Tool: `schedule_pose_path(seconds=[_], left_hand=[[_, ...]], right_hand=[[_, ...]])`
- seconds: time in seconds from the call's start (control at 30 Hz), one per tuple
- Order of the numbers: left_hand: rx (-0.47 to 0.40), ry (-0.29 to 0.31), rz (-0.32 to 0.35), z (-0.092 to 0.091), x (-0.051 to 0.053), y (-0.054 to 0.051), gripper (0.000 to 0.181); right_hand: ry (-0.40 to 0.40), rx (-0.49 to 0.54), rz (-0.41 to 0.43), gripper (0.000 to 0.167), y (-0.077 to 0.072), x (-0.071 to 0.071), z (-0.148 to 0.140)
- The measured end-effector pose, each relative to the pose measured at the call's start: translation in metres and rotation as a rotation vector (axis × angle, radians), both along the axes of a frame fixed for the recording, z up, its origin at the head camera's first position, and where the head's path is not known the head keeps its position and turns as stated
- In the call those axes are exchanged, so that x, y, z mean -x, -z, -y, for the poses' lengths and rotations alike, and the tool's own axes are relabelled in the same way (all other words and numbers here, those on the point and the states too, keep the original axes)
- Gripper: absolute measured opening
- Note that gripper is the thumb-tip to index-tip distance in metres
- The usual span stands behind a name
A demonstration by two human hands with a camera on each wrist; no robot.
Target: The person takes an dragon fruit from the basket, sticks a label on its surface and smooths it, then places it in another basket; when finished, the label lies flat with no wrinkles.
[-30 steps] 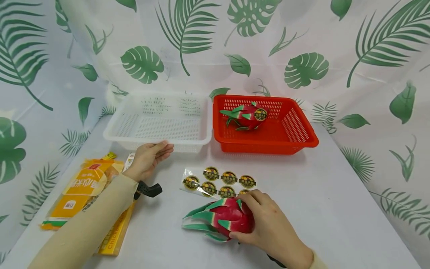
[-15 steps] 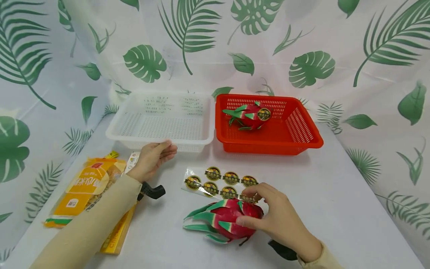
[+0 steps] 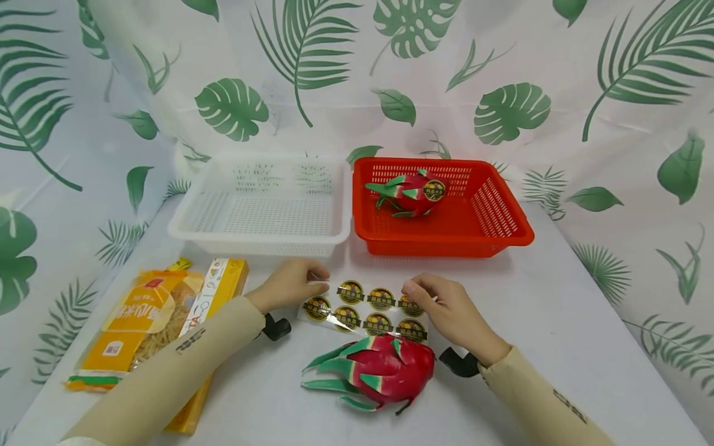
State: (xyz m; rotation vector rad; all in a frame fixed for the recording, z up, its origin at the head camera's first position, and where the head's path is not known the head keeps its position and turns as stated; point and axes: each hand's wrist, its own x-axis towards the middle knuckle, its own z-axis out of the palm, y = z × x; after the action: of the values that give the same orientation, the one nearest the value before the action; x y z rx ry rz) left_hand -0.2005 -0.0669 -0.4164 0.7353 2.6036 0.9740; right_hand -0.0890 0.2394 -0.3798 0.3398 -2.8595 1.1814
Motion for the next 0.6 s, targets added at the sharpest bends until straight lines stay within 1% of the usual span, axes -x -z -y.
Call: schedule_pose_path(seconds=[0.1,0.23,0.33,0.4,0.5,0.6], left_hand=[[0.008,0.025,-0.001,-0.005,0.005,0.003,0.026],[0.011,0.070,0.051,-0.010,0.009,0.003,0.021],[0.016,0.107,0.089,-0.013,0.011,0.004,0.017],[0.020,0.122,0.111,-0.014,0.012,0.004,0.013],[0.017,0.121,0.133,-0.014,0.013,0.004,0.012],[0.008,0.089,0.166,-0.014,0.014,0.003,0.014]], right_hand=[[-0.019,-0.011,0.041,0.032,0.003,0.016,0.001],[-0.049,-0.063,0.110,0.025,0.009,0.033,0.008],[-0.076,-0.112,0.120,0.016,0.014,0.042,0.015],[-0.096,-0.132,0.117,0.013,0.015,0.047,0.021],[-0.125,-0.165,0.093,0.014,0.015,0.055,0.028],[-0.141,-0.189,0.069,0.015,0.016,0.064,0.033]])
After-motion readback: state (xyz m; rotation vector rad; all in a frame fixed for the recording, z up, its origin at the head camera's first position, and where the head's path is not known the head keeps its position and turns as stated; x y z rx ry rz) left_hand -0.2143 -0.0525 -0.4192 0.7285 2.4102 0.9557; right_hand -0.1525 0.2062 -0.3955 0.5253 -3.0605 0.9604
